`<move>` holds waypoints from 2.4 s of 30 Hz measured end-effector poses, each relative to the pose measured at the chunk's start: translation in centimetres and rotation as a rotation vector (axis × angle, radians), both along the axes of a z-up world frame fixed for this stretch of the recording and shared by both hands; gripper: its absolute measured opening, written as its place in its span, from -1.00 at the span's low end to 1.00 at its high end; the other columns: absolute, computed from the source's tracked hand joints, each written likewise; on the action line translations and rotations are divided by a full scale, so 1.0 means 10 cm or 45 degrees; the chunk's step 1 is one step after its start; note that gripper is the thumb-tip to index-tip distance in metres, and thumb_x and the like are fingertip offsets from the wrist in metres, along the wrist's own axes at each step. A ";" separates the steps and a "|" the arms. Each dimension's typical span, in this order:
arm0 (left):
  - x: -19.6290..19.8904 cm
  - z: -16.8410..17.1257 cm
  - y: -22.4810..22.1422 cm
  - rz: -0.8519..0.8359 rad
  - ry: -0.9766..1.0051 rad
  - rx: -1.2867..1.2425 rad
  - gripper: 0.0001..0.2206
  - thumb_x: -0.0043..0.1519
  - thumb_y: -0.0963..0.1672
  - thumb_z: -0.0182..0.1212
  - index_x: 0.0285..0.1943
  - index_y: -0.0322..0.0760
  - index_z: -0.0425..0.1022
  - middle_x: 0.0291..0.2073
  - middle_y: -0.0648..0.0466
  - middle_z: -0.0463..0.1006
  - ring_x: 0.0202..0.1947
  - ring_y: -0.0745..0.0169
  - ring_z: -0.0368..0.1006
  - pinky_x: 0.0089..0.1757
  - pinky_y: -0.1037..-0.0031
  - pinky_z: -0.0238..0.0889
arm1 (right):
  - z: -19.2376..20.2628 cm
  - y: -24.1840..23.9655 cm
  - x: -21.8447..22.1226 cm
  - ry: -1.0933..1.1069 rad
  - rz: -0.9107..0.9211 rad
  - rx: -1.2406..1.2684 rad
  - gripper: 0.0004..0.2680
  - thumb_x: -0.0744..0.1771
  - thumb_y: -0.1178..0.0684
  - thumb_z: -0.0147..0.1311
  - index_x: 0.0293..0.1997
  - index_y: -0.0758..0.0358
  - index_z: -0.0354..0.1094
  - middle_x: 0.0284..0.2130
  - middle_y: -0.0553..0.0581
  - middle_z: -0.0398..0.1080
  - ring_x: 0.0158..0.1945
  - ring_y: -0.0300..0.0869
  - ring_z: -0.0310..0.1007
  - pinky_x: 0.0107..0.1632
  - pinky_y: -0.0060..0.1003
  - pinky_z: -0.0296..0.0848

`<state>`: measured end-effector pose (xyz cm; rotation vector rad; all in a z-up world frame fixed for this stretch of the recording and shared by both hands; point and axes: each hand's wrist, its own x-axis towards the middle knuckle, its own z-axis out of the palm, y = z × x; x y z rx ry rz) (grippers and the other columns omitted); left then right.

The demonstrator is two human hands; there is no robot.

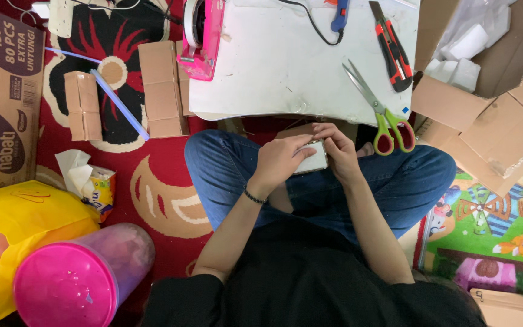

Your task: The person assembles cardboard pieces into a box structure using a glue gun and clear tape. They apply hot glue to the edges, press the cardboard pieces together, and then pull tape from a dispenser to reinforce the joints.

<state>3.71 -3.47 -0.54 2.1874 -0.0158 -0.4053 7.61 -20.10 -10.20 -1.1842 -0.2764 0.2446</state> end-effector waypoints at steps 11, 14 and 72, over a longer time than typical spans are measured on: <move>-0.04 0.11 -0.03 0.042 0.029 0.074 -0.67 0.26 0.05 -0.09 0.13 0.03 0.41 0.04 0.18 0.46 0.01 0.09 0.39 -0.02 0.35 0.24 | 0.01 -0.04 0.01 -0.001 0.035 -0.013 -0.82 0.30 0.09 0.00 -0.29 0.51 0.31 -0.30 0.25 0.28 -0.03 0.01 0.30 0.10 -0.17 0.15; -0.04 0.08 -0.04 0.036 0.031 0.068 -0.67 0.25 0.06 -0.09 0.12 0.04 0.41 0.04 0.20 0.46 0.02 0.11 0.40 -0.03 0.36 0.25 | 0.03 -0.04 0.00 -0.014 0.018 -0.014 -0.82 0.30 0.10 0.01 -0.31 0.51 0.31 -0.31 0.26 0.28 -0.04 0.02 0.31 0.16 -0.13 0.11; 0.25 -0.08 -0.25 -0.192 -0.227 0.173 -0.60 0.14 0.08 0.10 -0.04 -0.23 0.51 -0.19 -0.05 0.57 -0.03 0.03 0.45 0.19 0.29 -0.15 | -0.09 -0.12 -0.07 0.042 -0.316 0.118 -0.85 0.36 0.05 -0.15 -0.32 0.34 0.14 -0.33 0.15 0.19 -0.08 -0.10 0.26 0.03 -0.23 0.20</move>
